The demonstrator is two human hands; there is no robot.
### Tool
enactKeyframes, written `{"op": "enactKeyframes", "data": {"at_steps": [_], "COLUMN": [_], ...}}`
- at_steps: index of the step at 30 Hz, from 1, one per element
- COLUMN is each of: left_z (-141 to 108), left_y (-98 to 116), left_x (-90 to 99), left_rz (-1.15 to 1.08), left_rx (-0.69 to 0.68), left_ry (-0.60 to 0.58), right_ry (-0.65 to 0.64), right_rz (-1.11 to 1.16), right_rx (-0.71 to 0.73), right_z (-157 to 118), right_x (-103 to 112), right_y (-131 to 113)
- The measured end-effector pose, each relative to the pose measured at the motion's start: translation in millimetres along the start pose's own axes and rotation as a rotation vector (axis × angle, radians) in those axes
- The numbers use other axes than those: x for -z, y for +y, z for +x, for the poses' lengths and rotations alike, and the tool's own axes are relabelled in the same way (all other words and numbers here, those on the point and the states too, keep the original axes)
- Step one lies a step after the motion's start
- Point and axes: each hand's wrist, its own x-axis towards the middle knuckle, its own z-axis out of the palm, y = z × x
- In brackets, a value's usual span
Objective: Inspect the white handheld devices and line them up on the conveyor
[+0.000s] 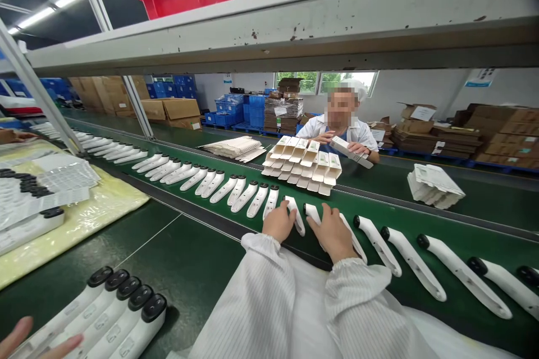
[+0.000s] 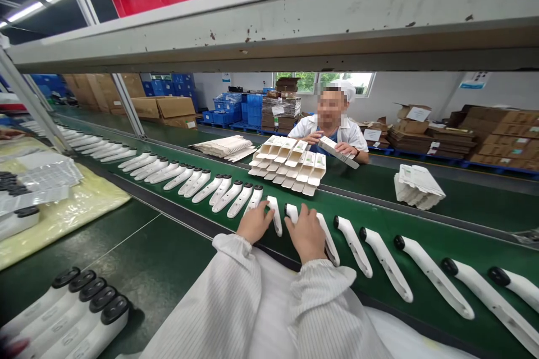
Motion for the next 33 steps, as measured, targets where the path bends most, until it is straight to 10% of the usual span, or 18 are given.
{"op": "enactKeyframes", "data": {"at_steps": [4,11,19,23,33], "left_z": [7,12,5,4,-4], "left_y": [-13,-30,-25,-21,-6], "left_x": [14.3,30.1,18.0,13.7,11.0], "left_rz": [-0.194,-0.169,0.284,0.272,0.287], "left_rx": [0.121,0.276,0.202,0.174,0.14], "left_ry": [0.201,0.308,-0.056,-0.07,-0.107], "right_ry": [0.264,0.203,-0.13,-0.251,-0.139], "right_rz": [0.194,0.445,0.228,0.04,-0.06], "right_rx": [0.115,0.159,0.469,0.38,0.229], "right_z": [1,2,-27,-34,-12], "right_x": [10,10,-13,-29,-25], "right_y": [3,3,-39,-47,-33]}}
